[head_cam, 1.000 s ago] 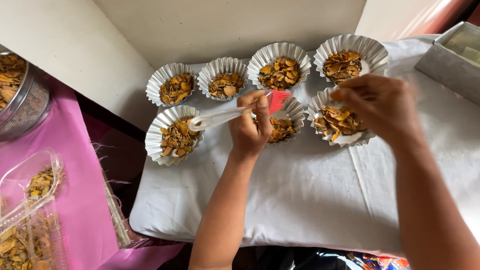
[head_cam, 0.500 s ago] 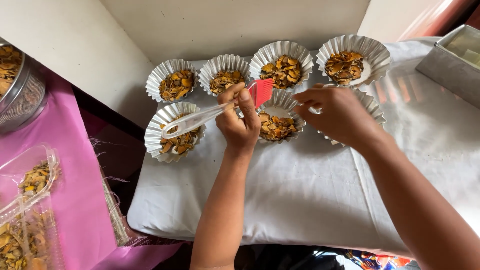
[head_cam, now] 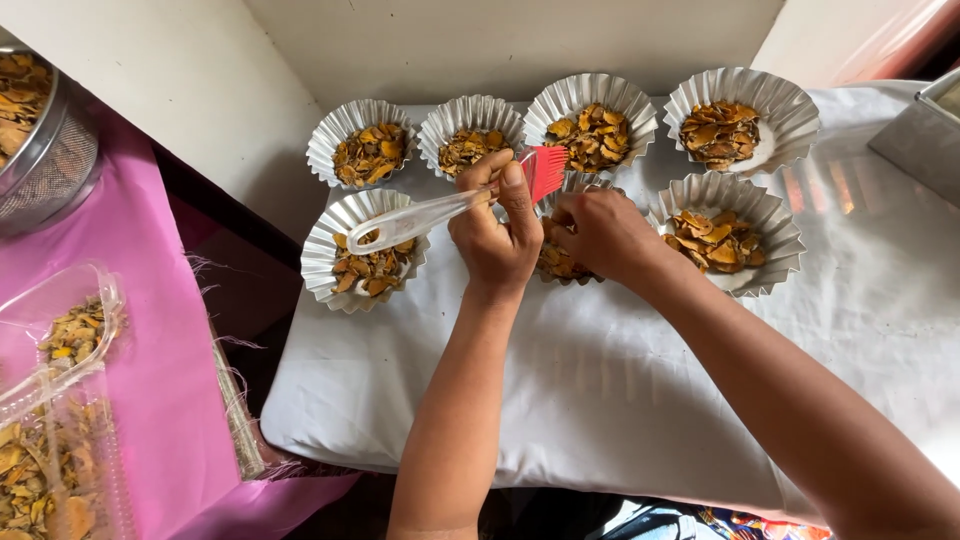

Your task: The person uses a red silicone brush to move dried fruit pieces from one paper cupcake liner to another on a white tablecloth. The person repeatedly transfers the contents between liners, occasionally adjusting the position of the liners.

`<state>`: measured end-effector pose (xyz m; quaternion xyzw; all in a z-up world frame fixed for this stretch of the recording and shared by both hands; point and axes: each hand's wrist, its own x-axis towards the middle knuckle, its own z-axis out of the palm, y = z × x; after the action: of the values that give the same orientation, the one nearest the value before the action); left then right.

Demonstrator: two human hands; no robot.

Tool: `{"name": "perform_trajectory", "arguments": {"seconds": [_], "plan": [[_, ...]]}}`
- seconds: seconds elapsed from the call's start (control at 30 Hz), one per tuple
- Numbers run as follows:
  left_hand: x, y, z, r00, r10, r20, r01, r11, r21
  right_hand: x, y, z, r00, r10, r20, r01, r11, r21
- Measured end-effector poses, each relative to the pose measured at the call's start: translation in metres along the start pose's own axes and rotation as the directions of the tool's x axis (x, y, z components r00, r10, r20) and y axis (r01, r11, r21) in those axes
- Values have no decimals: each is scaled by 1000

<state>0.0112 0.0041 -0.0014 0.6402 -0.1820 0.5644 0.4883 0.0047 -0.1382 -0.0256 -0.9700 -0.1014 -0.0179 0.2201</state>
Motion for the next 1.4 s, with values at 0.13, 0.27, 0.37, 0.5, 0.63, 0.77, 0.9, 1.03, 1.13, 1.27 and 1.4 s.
{"name": "perform_trajectory", "arguments": {"seconds": [0.13, 0.27, 0.37, 0.5, 0.63, 0.77, 0.9, 1.03, 1.13, 1.27, 1.4], "plan": [[5, 9, -2, 1000, -17, 14, 18, 999, -36, -23, -3, -30, 991, 96, -97, -70, 967, 243], [1, 18, -3, 989, -59, 132, 75, 990, -118, -41, 6, -45, 975, 212, -73, -89, 666, 741], [-6, 5, 0, 971, -23, 236, 40, 997, -65, -49, 12, -51, 966, 254, -49, -69, 435, 898], [-4, 12, -6, 985, -98, 141, 109, 992, -70, -56, 18, -49, 958, 268, -100, -31, 446, 894], [-9, 17, 0, 957, -94, 274, 150, 970, -190, -62, 18, -53, 957, 264, -116, 6, 385, 923], [-4, 10, -5, 949, -65, 308, 84, 995, -49, -86, 20, -104, 942, 318, -111, -156, 704, 693], [-1, 14, -7, 949, -38, 314, 43, 999, -11, -113, 39, -138, 862, 507, -28, -504, 861, 68], [-5, 11, -5, 943, -22, 332, 5, 999, 54, -115, 38, -137, 842, 538, -22, -535, 841, 82], [-3, 10, -6, 938, -60, 342, 44, 997, 57, -110, 39, -132, 836, 547, -48, -542, 835, 95], [-1, 7, -7, 949, -67, 308, 53, 997, 54, -102, 45, -122, 886, 438, -152, -446, 895, -15], [-4, 0, -1, 988, -43, 148, 29, 995, 94, -80, 28, -101, 959, 258, -116, -243, 961, 131]]}}
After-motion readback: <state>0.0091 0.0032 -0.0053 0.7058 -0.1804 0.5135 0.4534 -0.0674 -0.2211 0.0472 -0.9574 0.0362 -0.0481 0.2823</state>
